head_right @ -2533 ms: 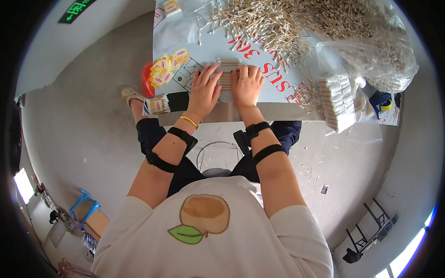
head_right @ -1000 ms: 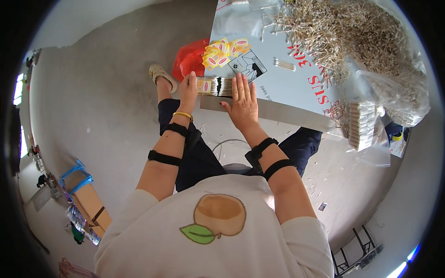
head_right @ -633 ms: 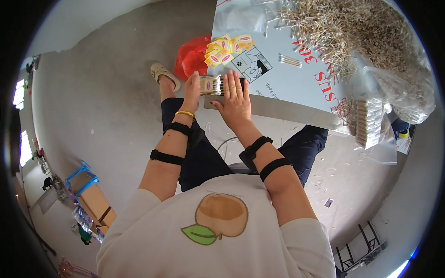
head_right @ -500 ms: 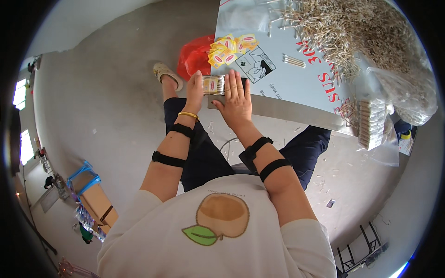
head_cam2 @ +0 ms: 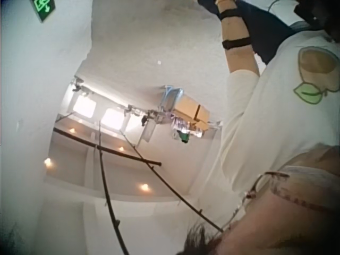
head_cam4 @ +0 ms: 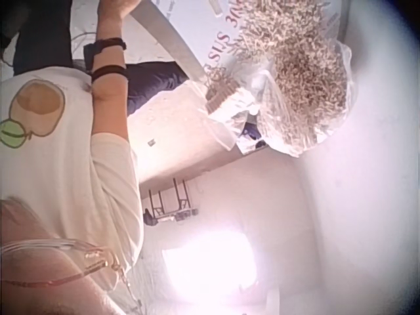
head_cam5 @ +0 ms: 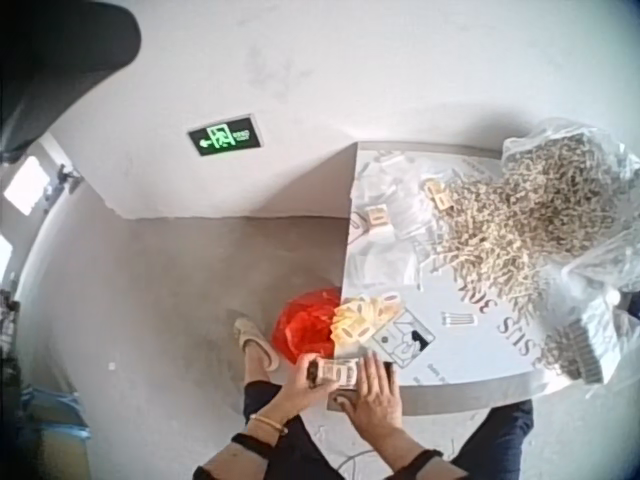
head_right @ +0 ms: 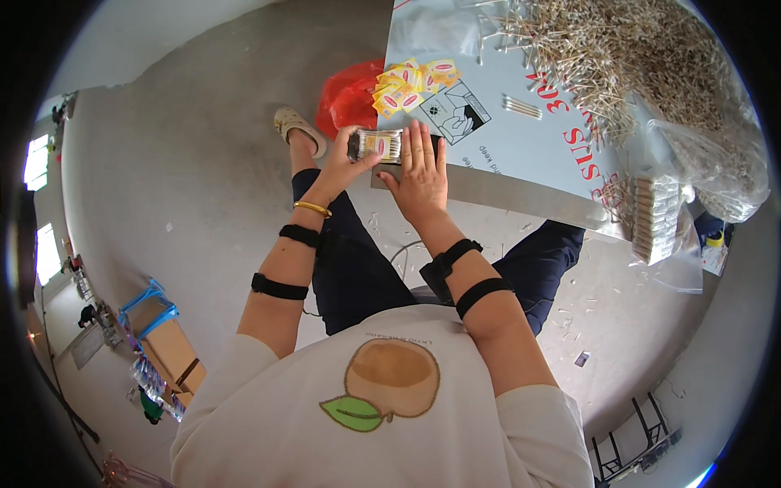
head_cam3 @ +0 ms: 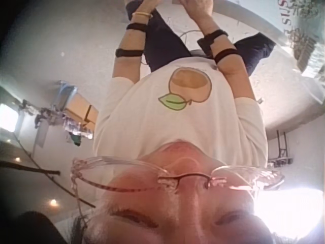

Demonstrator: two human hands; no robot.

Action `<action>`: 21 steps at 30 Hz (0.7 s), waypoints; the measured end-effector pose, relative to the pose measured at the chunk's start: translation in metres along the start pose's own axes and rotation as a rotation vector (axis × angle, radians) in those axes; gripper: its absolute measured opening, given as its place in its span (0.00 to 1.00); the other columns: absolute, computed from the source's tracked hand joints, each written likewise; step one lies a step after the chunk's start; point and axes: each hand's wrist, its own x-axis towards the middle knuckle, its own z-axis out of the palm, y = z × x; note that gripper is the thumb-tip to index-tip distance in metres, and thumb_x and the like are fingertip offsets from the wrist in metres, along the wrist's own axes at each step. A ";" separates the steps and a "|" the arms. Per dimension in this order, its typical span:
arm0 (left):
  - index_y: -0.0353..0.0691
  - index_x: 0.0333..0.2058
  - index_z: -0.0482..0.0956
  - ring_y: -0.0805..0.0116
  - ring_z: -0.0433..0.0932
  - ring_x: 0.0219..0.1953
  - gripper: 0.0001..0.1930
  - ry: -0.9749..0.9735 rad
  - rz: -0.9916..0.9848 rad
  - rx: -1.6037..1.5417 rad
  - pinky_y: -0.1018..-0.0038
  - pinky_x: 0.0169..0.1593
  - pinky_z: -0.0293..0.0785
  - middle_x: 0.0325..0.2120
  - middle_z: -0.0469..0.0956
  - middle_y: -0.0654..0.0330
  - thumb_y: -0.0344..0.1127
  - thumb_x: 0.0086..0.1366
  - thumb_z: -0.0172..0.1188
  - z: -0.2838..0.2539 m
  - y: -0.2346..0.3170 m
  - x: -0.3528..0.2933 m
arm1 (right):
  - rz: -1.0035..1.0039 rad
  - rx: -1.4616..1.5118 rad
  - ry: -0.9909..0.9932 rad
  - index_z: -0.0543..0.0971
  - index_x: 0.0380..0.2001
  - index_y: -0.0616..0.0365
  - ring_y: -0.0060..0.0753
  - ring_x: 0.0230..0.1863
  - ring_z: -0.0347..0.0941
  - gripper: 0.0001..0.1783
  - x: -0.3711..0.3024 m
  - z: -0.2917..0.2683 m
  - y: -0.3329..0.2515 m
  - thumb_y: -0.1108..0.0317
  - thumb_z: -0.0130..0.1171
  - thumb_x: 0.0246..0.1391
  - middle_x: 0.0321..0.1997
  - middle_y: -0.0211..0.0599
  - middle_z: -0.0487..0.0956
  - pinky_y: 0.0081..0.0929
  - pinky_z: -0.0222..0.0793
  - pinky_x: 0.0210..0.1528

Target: Packing cotton swabs into small transparent containers.

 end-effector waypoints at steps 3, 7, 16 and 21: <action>0.37 0.60 0.61 0.66 0.75 0.54 0.37 -0.042 0.016 0.037 0.69 0.56 0.76 0.50 0.73 0.54 0.31 0.59 0.75 -0.003 0.000 -0.002 | -0.007 0.014 0.016 0.51 0.76 0.65 0.43 0.84 0.34 0.54 0.000 0.001 -0.002 0.34 0.51 0.64 0.84 0.45 0.44 0.51 0.30 0.82; 0.36 0.61 0.59 0.65 0.75 0.54 0.38 -0.049 -0.038 -0.025 0.68 0.58 0.75 0.51 0.73 0.52 0.29 0.58 0.74 0.001 -0.006 -0.001 | 0.028 0.030 0.002 0.50 0.76 0.66 0.45 0.84 0.33 0.53 0.001 0.002 -0.012 0.35 0.50 0.65 0.83 0.48 0.44 0.51 0.30 0.82; 0.36 0.61 0.63 0.68 0.79 0.47 0.30 -0.041 -0.048 -0.123 0.73 0.48 0.79 0.47 0.76 0.54 0.37 0.67 0.69 -0.008 -0.005 -0.001 | 0.043 0.164 0.053 0.47 0.76 0.69 0.46 0.84 0.35 0.54 -0.009 -0.004 0.017 0.38 0.53 0.65 0.83 0.51 0.44 0.47 0.30 0.82; 0.40 0.43 0.80 0.79 0.73 0.18 0.25 0.253 -0.396 -0.435 0.80 0.23 0.71 0.23 0.76 0.67 0.57 0.78 0.48 -0.004 -0.021 0.007 | 0.015 0.100 0.053 0.50 0.76 0.69 0.48 0.84 0.36 0.53 -0.012 -0.006 0.028 0.39 0.55 0.64 0.83 0.50 0.46 0.50 0.31 0.82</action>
